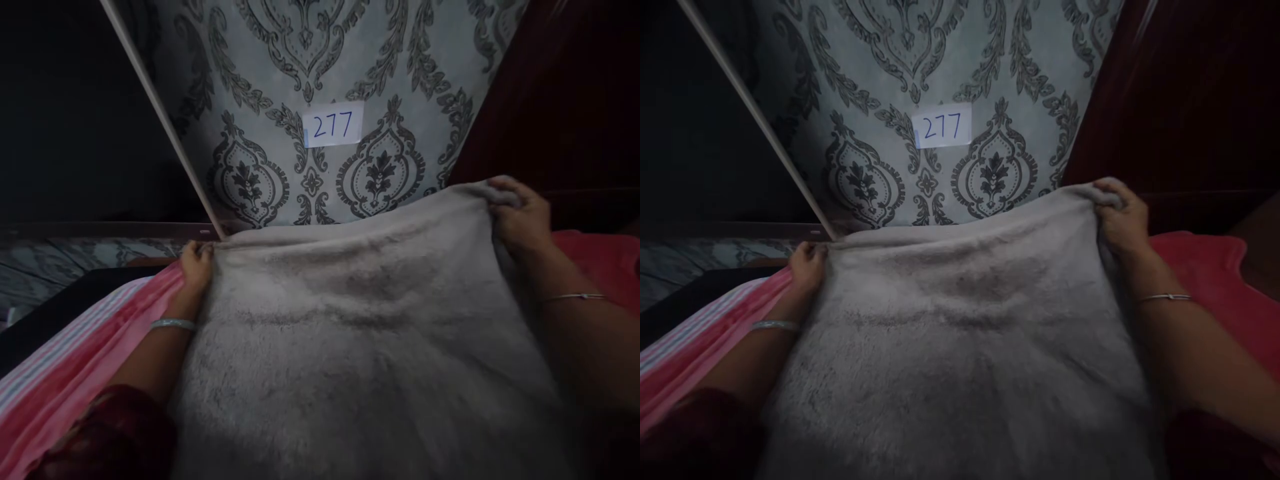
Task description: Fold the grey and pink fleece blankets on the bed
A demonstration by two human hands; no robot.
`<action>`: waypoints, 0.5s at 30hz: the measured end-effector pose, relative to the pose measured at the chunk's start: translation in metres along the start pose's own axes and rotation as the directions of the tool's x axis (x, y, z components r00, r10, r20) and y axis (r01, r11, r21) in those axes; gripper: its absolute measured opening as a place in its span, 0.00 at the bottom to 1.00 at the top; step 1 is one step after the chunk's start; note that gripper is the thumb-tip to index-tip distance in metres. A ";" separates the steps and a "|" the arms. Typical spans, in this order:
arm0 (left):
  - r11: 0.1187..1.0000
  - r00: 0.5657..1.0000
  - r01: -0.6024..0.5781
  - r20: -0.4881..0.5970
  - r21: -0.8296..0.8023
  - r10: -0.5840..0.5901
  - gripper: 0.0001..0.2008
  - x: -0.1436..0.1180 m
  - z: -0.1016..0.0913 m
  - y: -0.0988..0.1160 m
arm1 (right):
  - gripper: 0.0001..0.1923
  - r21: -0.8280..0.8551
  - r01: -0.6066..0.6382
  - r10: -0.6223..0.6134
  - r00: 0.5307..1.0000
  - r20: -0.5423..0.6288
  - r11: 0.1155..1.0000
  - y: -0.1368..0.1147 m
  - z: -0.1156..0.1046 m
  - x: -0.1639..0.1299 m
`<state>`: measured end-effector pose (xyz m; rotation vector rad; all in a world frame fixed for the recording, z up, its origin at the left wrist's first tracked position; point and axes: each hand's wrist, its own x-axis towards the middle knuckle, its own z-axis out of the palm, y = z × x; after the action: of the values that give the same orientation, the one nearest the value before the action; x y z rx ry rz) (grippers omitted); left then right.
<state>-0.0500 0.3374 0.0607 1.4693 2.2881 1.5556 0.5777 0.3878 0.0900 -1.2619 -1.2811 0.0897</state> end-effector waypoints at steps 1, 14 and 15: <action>0.999 0.999 0.009 -0.043 0.049 -0.007 0.08 0.000 0.001 -0.001 | 0.25 -0.091 -0.043 0.044 0.999 0.012 0.995 0.008 0.003 -0.002; 0.849 0.968 0.096 0.150 0.520 -0.202 0.17 -0.002 0.014 -0.012 | 0.22 -0.417 -0.440 0.484 0.875 -0.001 0.795 0.047 0.025 -0.038; 0.863 0.958 0.111 0.179 0.493 -0.226 0.16 0.000 0.008 -0.010 | 0.21 -0.426 -0.491 0.541 0.841 -0.006 0.760 0.043 0.019 -0.037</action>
<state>-0.0530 0.3429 0.0491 1.3793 2.6822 0.7484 0.5744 0.3924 0.0303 -1.9930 -1.0398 0.3079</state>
